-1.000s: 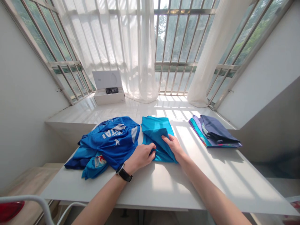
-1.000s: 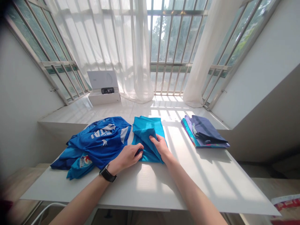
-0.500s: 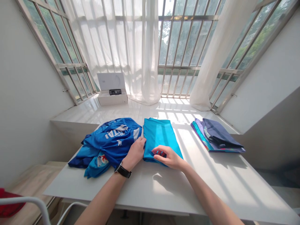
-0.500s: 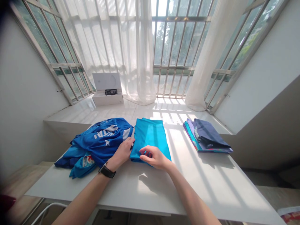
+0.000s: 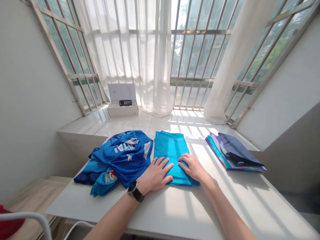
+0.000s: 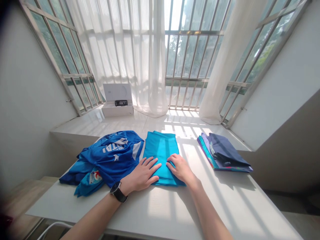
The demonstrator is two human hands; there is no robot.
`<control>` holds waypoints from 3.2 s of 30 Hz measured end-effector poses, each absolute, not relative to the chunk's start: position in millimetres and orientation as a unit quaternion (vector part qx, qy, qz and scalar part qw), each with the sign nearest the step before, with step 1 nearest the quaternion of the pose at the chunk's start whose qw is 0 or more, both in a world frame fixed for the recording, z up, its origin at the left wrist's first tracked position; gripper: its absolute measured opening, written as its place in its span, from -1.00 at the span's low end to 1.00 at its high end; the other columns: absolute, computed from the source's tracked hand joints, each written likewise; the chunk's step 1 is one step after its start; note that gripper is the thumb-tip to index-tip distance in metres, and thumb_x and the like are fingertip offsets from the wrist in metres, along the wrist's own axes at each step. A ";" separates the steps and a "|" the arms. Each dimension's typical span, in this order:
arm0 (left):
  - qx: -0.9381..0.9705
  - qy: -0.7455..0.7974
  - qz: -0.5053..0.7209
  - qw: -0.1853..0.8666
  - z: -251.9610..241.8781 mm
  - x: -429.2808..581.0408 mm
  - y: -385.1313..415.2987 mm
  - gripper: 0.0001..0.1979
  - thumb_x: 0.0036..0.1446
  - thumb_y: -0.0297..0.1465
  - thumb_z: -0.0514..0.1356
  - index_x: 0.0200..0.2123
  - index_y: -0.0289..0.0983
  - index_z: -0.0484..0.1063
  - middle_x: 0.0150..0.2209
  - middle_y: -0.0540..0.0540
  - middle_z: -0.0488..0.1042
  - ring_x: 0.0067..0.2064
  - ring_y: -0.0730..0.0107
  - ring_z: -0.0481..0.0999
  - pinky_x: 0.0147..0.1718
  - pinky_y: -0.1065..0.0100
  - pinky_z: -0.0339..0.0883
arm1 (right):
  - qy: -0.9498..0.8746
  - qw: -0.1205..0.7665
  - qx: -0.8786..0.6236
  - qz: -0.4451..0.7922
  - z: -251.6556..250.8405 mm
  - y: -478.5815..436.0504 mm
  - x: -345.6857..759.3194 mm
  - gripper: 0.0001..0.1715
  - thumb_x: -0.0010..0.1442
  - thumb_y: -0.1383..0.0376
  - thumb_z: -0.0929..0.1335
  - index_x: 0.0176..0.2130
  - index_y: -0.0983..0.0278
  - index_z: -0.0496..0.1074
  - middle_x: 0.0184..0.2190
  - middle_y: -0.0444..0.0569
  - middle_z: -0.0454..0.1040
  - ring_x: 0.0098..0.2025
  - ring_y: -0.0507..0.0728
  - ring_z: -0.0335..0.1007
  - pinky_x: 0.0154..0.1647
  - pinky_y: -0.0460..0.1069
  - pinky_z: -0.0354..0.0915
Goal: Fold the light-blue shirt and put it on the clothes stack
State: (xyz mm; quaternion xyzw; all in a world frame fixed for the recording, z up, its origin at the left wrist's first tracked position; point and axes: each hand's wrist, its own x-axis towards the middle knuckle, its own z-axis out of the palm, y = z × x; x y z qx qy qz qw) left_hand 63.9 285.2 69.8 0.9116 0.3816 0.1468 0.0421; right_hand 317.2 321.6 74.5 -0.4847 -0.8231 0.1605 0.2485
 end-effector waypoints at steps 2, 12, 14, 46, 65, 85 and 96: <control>0.914 0.377 0.144 0.043 71.1 60.5 288.6 -0.49 0.44 -0.11 0.05 0.37 -0.08 0.23 0.40 -0.18 0.24 0.41 -0.08 0.17 0.33 -0.13 0.08 | -0.824 0.220 -0.502 0.144 75.6 320.6 317.5 -0.63 0.42 0.06 0.24 -0.16 0.20 0.53 -0.17 0.05 0.52 -0.07 0.23 0.45 0.02 0.12 0.35; 0.902 0.393 0.152 0.096 95.3 56.5 291.8 -0.64 0.48 -0.20 -0.03 0.09 -0.15 0.49 0.23 -0.11 0.48 0.32 -0.03 0.31 0.28 -0.12 0.16 | -0.779 0.122 -0.600 0.135 93.9 307.2 308.9 -0.58 0.33 0.06 0.28 -0.50 0.17 0.40 -0.47 0.01 0.51 -0.40 0.18 0.37 -0.39 0.04 0.16; 0.898 0.401 0.154 0.097 97.6 58.4 290.9 -0.66 0.48 -0.22 -0.03 0.02 -0.16 0.50 0.19 -0.11 0.51 0.33 -0.03 0.30 0.29 -0.15 0.12 | -0.780 0.103 -0.595 0.168 101.2 303.3 308.7 -0.54 0.30 0.06 0.30 -0.57 0.18 0.36 -0.53 -0.01 0.48 -0.46 0.15 0.32 -0.43 0.03 0.13; 0.902 0.402 0.153 0.020 99.4 44.3 298.6 -0.39 0.15 -0.10 0.38 0.22 -0.12 0.37 0.34 -0.20 0.31 0.42 -0.24 0.09 0.33 -0.25 0.02 | -0.673 0.119 -0.719 0.122 85.4 321.4 374.2 -0.65 0.32 0.09 0.27 -0.41 0.20 0.43 -0.42 0.04 0.59 -0.31 0.24 0.54 -0.40 0.00 0.12; 0.842 0.523 0.134 0.009 83.3 53.2 306.7 -0.46 0.35 -0.10 0.17 0.28 -0.24 0.36 0.37 -0.31 0.27 0.39 -0.17 0.19 0.31 -0.19 0.12 | -0.671 0.079 -0.454 0.581 98.4 292.4 302.2 -0.62 0.18 0.02 0.43 -0.26 0.30 0.50 -0.42 -0.06 0.62 -0.61 -0.06 0.31 -0.57 -0.15 0.20; 0.852 0.487 0.188 0.031 84.0 62.2 303.6 -0.51 0.27 -0.06 0.24 0.14 -0.22 0.45 0.24 -0.27 0.41 0.26 -0.09 0.35 0.25 -0.08 0.24 | -0.820 0.224 -0.466 0.247 82.0 297.9 293.2 -0.55 0.23 0.06 0.41 0.08 0.12 0.50 0.19 0.10 0.43 0.19 0.33 0.37 0.28 0.23 0.30; 0.885 0.442 0.120 0.079 69.2 63.8 296.2 -0.21 0.30 0.12 0.09 0.41 -0.22 0.16 0.44 -0.37 0.10 0.44 -0.24 0.08 0.34 -0.24 0.03 | -0.821 0.256 -0.459 0.221 52.8 308.2 299.8 -0.55 0.32 0.17 0.32 0.16 0.16 0.47 0.30 0.12 0.36 0.30 0.31 0.33 0.33 0.21 0.28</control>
